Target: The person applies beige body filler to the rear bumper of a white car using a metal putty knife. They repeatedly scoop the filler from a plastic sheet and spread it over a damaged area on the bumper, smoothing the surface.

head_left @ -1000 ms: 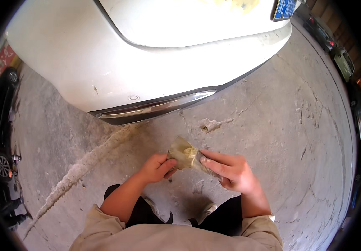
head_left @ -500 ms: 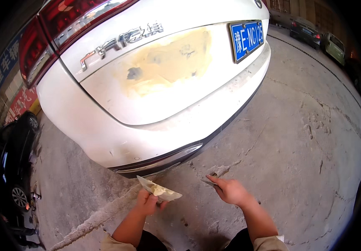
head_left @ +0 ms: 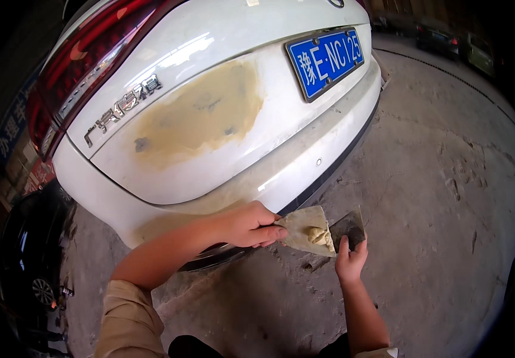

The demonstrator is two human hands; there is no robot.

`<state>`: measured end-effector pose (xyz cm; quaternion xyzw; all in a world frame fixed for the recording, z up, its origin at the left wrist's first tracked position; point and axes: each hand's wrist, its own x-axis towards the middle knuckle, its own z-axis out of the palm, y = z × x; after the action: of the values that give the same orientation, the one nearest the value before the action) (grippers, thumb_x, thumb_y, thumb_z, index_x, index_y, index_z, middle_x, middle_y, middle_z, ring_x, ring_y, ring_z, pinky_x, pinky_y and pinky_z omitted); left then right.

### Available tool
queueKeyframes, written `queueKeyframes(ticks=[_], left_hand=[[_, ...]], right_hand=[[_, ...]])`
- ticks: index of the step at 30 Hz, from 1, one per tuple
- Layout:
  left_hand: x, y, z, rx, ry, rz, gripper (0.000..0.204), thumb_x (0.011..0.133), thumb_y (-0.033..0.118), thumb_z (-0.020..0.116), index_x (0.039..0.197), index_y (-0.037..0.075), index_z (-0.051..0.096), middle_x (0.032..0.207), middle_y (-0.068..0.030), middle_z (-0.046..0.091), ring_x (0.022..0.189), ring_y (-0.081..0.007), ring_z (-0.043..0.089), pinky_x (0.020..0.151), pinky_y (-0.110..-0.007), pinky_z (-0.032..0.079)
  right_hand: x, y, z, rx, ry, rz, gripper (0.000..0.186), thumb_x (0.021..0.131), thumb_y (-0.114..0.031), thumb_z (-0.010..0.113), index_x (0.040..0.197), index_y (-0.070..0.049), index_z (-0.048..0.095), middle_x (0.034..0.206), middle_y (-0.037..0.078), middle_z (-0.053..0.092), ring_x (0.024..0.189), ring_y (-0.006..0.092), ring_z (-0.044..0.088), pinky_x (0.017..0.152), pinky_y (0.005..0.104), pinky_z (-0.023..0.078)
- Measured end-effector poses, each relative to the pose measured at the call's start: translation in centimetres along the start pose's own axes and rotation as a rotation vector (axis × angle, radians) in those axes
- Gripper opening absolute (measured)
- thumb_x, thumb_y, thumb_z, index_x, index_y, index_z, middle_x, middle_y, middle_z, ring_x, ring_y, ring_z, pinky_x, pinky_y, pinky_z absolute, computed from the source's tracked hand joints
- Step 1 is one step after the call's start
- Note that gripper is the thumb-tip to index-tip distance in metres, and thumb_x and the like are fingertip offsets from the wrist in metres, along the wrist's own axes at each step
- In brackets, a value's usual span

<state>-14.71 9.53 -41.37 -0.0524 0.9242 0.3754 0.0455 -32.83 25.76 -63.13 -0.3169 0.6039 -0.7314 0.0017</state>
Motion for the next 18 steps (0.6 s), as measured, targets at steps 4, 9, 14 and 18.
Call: queueKeyframes(ticks=[4,9,14,18], left_hand=[[3.7,-1.8,1.0,-0.143,-0.179,-0.156,0.042,0.098,0.029,0.052,0.064,0.004,0.056,0.056,-0.0016,0.055,0.048,-0.0112,0.055,0.048,-0.027,0.042],[6.0,-2.2,2.5,-0.023,-0.478,0.101,0.043,0.097,0.038,0.052,0.076,0.001,0.061,0.06,-0.0091,0.058,0.054,-0.0249,0.056,0.052,-0.036,0.044],[4.7,-2.5,4.3,0.18,-0.538,0.231,0.042,0.097,0.036,0.048,0.073,0.002,0.057,0.065,-0.0184,0.059,0.066,-0.0409,0.056,0.058,-0.047,0.044],[3.6,-3.4,4.1,0.32,-0.496,0.137,0.038,0.097,0.035,0.046,0.078,0.004,0.057,0.068,-0.0171,0.06,0.066,-0.0394,0.058,0.059,-0.048,0.046]], right_hand=[[2.6,-0.1,-1.5,-0.297,0.051,-0.362,0.032,0.081,0.007,0.057,0.111,-0.001,0.061,0.109,0.016,0.064,0.101,0.0329,0.062,0.089,0.0375,0.048],[7.6,-1.4,-4.2,-0.509,0.093,-0.697,0.041,0.072,0.008,0.063,0.112,-0.003,0.06,0.118,0.017,0.062,0.112,0.0397,0.056,0.097,0.0465,0.044],[12.9,-4.6,-1.4,-0.561,-0.016,-1.0,0.035,0.074,-0.005,0.07,0.107,-0.011,0.061,0.118,0.016,0.061,0.11,0.0391,0.057,0.097,0.0535,0.042],[15.2,-8.7,4.1,-0.499,-0.137,-1.145,0.028,0.078,-0.02,0.069,0.105,-0.025,0.068,0.119,0.006,0.063,0.116,0.0321,0.054,0.106,0.0542,0.032]])
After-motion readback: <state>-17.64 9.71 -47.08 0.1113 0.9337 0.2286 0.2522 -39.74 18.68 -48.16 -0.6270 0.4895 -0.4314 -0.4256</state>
